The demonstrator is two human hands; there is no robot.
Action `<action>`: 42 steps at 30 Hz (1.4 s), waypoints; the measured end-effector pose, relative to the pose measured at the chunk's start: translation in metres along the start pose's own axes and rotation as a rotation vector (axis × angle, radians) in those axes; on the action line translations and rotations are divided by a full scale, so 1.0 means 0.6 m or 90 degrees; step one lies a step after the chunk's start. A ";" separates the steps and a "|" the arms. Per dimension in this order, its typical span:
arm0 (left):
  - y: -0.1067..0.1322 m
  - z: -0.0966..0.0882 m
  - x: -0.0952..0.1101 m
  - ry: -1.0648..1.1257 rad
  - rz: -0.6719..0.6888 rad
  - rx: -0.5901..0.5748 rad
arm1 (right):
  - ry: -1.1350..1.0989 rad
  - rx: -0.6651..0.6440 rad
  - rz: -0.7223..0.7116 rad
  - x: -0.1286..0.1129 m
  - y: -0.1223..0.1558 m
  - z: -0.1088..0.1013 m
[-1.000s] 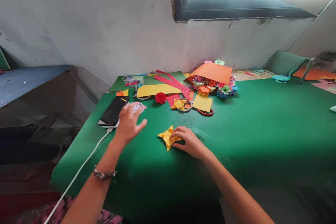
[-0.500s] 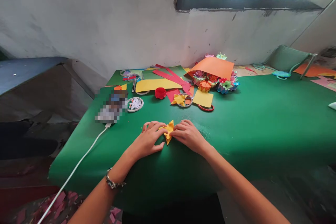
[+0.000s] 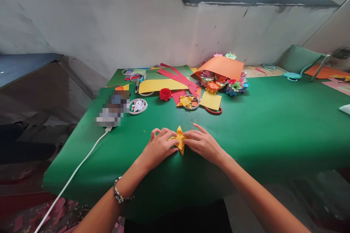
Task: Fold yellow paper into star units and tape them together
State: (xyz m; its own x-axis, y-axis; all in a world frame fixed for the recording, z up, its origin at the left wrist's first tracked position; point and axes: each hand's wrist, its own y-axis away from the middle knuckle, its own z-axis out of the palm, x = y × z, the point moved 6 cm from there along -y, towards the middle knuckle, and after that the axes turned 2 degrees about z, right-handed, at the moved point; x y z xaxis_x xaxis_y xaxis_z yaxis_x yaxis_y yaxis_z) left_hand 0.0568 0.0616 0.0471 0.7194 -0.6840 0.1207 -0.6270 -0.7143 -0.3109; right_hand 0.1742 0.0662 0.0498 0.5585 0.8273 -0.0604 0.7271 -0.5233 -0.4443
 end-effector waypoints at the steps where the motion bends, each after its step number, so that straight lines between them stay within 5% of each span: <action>1: -0.001 0.000 0.000 0.000 0.003 0.009 | 0.006 0.001 -0.003 -0.001 0.000 0.000; 10: -0.009 -0.002 -0.006 -0.001 0.067 -0.019 | -0.048 -0.007 0.047 0.012 0.002 0.005; 16: -0.012 -0.004 -0.007 0.009 0.061 0.062 | -0.069 0.007 0.071 0.014 0.005 0.006; 22: -0.014 -0.005 -0.008 0.030 0.074 0.074 | 0.013 0.071 0.016 0.001 0.001 -0.008; 32: -0.016 -0.001 0.012 0.004 0.123 0.058 | 0.080 0.041 -0.027 -0.013 -0.003 -0.004; 42: -0.011 0.006 0.003 0.069 0.042 0.041 | 0.061 0.052 -0.005 -0.019 0.000 -0.003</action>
State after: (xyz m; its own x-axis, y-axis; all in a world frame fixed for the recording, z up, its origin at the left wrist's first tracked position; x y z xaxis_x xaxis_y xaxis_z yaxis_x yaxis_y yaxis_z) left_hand 0.0632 0.0658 0.0459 0.6385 -0.7437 0.1981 -0.6489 -0.6586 -0.3811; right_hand 0.1681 0.0564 0.0520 0.5917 0.8057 0.0267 0.6983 -0.4958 -0.5163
